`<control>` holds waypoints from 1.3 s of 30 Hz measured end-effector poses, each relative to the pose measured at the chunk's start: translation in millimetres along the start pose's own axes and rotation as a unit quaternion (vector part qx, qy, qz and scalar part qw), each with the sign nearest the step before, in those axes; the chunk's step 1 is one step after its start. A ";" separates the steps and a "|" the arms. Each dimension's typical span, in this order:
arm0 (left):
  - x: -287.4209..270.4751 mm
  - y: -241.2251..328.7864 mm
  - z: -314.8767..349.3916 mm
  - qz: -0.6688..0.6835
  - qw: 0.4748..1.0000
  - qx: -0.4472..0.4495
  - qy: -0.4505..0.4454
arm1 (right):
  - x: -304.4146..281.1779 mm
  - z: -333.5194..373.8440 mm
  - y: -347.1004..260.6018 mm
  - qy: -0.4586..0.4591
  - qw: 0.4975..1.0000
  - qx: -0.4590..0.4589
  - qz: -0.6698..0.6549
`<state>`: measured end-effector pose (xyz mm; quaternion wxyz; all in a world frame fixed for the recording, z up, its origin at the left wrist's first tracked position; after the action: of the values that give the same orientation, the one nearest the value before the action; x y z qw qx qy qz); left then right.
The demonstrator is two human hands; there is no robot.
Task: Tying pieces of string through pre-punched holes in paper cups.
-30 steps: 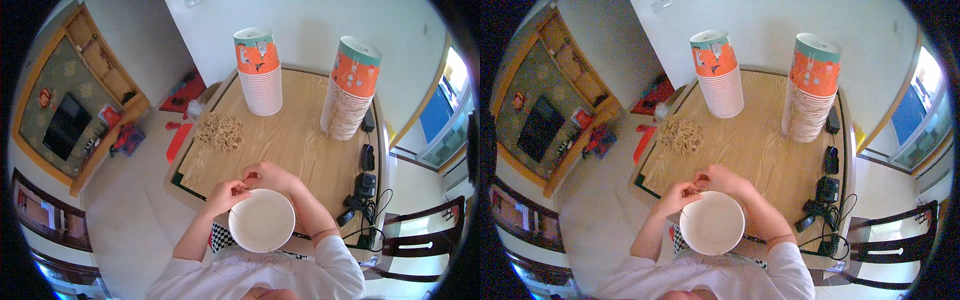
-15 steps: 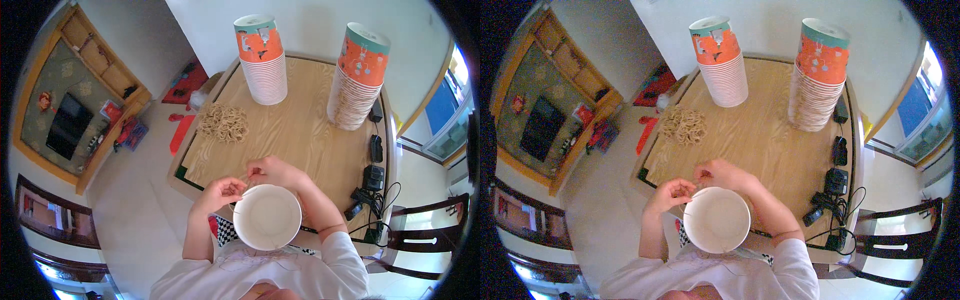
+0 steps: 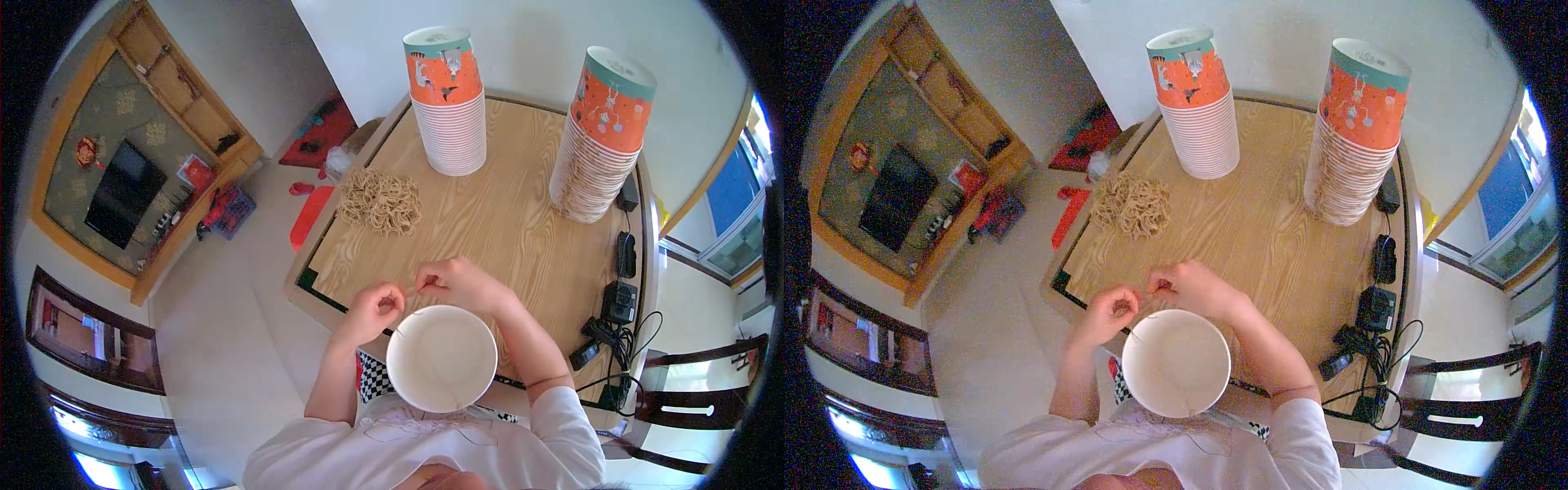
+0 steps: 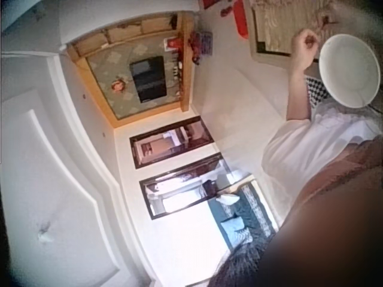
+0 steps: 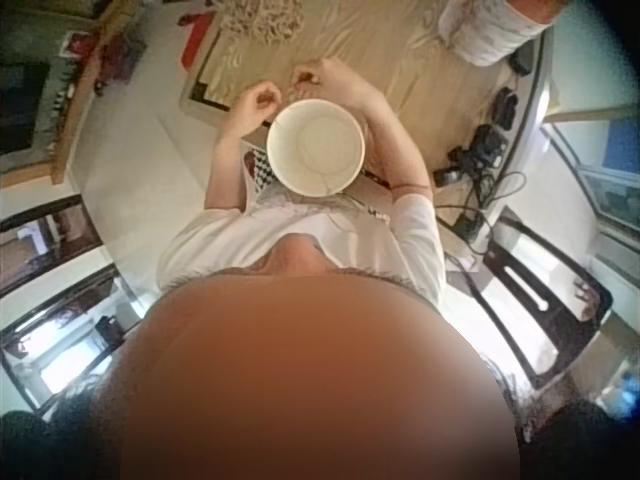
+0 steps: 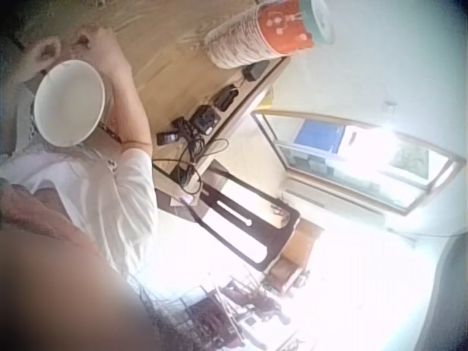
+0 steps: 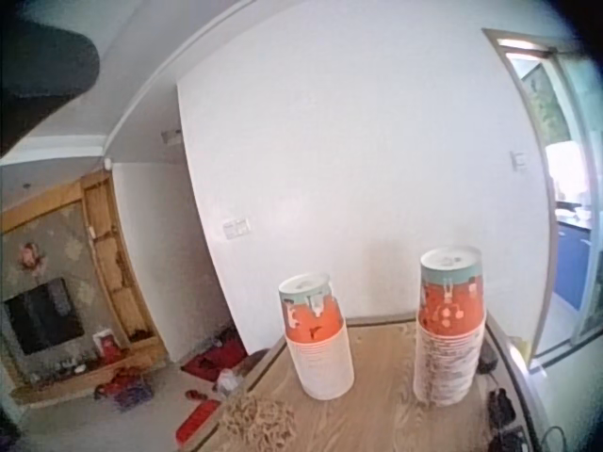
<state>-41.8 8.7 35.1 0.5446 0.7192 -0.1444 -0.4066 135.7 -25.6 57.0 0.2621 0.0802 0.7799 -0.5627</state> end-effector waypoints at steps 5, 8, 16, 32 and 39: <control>4.4 -11.1 -4.2 -0.017 1.000 0.010 0.021 | 7.1 -0.7 10.0 -0.010 0.998 -0.020 0.060; 7.5 -20.9 -0.8 -0.063 0.998 0.005 0.030 | 12.8 -1.7 13.9 -0.003 0.998 -0.041 0.048; 11.0 -5.6 0.2 -0.043 0.993 0.071 0.083 | 15.4 -4.5 20.3 0.011 0.999 -0.016 0.029; 16.3 -18.9 -5.2 0.022 0.998 -0.032 0.058 | 7.8 -0.2 14.6 0.017 0.996 0.033 0.082; 20.2 -17.8 -6.5 -0.019 0.999 0.015 0.038 | 8.4 0.5 6.6 0.006 0.999 0.002 0.046</control>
<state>-28.6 6.4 10.9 0.5310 0.7447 -0.1166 -0.3871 131.5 -25.1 47.2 0.2825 0.1200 0.7758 -0.5513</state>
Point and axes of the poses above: each hand's wrist, its own z-axis away from the middle knuckle, its own x-axis out of the palm, y = z × x, the point moved 4 cm from there along -z, towards the middle knuckle, and after that the axes turned 1 degree about x, right-handed, at the moved point
